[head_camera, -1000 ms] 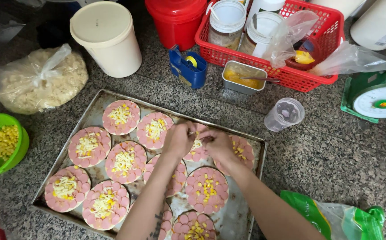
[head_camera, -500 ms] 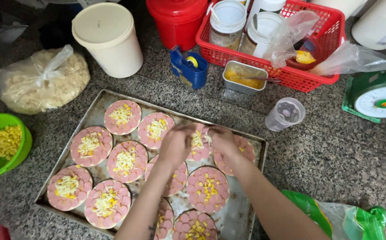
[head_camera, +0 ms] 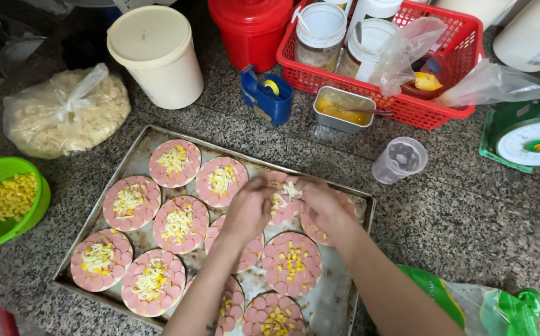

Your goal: Topping mini pizzas with shredded mozzarella cheese by hand.

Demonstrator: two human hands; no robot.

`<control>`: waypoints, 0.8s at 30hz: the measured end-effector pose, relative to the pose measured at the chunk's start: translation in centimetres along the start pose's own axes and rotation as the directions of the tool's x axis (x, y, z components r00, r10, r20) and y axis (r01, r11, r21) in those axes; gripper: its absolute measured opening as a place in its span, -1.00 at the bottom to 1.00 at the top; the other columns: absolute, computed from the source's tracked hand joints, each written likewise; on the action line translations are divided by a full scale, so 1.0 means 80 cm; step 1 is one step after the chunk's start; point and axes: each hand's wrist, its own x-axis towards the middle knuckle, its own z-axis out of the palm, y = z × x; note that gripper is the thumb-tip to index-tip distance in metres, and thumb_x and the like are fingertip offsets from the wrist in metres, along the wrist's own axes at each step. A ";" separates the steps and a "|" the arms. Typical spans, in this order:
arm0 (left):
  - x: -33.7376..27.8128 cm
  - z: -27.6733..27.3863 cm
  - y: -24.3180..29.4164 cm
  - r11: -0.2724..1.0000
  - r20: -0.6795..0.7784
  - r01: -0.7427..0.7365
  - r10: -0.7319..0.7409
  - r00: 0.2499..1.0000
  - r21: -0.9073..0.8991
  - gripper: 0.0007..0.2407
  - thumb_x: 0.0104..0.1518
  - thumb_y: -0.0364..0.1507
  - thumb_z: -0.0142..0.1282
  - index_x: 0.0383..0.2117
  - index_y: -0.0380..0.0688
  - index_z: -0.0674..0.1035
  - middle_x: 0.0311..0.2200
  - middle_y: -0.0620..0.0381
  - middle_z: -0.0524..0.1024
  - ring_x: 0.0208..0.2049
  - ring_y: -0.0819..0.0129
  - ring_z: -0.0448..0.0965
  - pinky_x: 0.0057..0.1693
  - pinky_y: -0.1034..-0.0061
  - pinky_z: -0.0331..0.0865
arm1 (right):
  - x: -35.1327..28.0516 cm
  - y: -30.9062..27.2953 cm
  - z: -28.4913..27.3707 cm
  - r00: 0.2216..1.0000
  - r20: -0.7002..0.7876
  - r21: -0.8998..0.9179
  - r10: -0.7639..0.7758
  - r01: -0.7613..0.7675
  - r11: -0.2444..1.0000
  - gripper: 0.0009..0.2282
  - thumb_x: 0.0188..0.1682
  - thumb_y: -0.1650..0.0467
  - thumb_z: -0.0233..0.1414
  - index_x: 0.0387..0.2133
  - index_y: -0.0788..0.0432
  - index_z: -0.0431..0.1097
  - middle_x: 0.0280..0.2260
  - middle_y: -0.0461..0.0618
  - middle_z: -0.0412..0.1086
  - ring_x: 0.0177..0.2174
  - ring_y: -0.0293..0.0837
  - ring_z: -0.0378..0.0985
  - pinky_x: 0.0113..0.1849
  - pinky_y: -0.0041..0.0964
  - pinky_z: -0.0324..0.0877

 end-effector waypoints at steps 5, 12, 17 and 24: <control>0.015 -0.007 0.013 0.971 0.075 0.152 -0.141 0.987 -0.184 -0.59 0.01 -0.23 0.29 0.04 0.04 0.61 0.03 0.14 0.53 0.11 0.08 0.52 0.20 0.21 0.44 | -0.006 0.000 0.022 0.998 0.068 0.071 -0.008 0.003 0.998 -0.65 -0.10 0.47 0.05 -0.04 0.39 0.47 -0.34 0.11 0.17 -0.29 0.05 0.51 -0.11 -0.03 0.57; 0.029 -0.028 0.033 0.943 0.080 0.255 -0.243 0.967 -0.213 -0.85 0.12 -0.44 0.11 -0.25 -0.01 0.70 -0.21 0.04 0.64 -0.07 -0.05 0.63 0.07 0.12 0.50 | -0.015 0.012 0.021 0.988 0.093 0.128 -0.119 0.107 0.986 -0.69 -0.15 0.54 0.15 -0.10 0.40 0.50 -0.30 0.10 0.33 -0.31 -0.15 0.47 -0.12 -0.08 0.58; 0.027 -0.027 0.023 0.955 0.041 0.241 -0.238 0.971 -0.173 -0.88 0.09 -0.43 0.15 -0.33 0.01 0.73 -0.32 0.09 0.68 -0.19 -0.04 0.66 -0.04 0.11 0.53 | 0.076 0.072 0.002 0.960 0.150 -0.161 -0.238 0.261 0.952 -0.75 -0.21 0.57 0.28 -0.23 0.32 0.58 -0.37 0.29 0.48 -0.46 0.05 0.63 -0.44 -0.13 0.65; 0.015 -0.014 -0.001 0.943 0.085 0.290 -0.279 0.956 -0.162 -0.85 0.15 -0.40 0.09 -0.34 -0.03 0.73 -0.32 -0.03 0.67 -0.18 -0.12 0.64 -0.04 0.04 0.52 | 0.075 0.067 -0.010 0.974 0.130 -0.132 -0.187 0.204 0.970 -0.81 -0.08 0.52 0.16 -0.20 0.36 0.54 -0.27 0.42 0.46 -0.38 0.20 0.66 -0.37 -0.03 0.64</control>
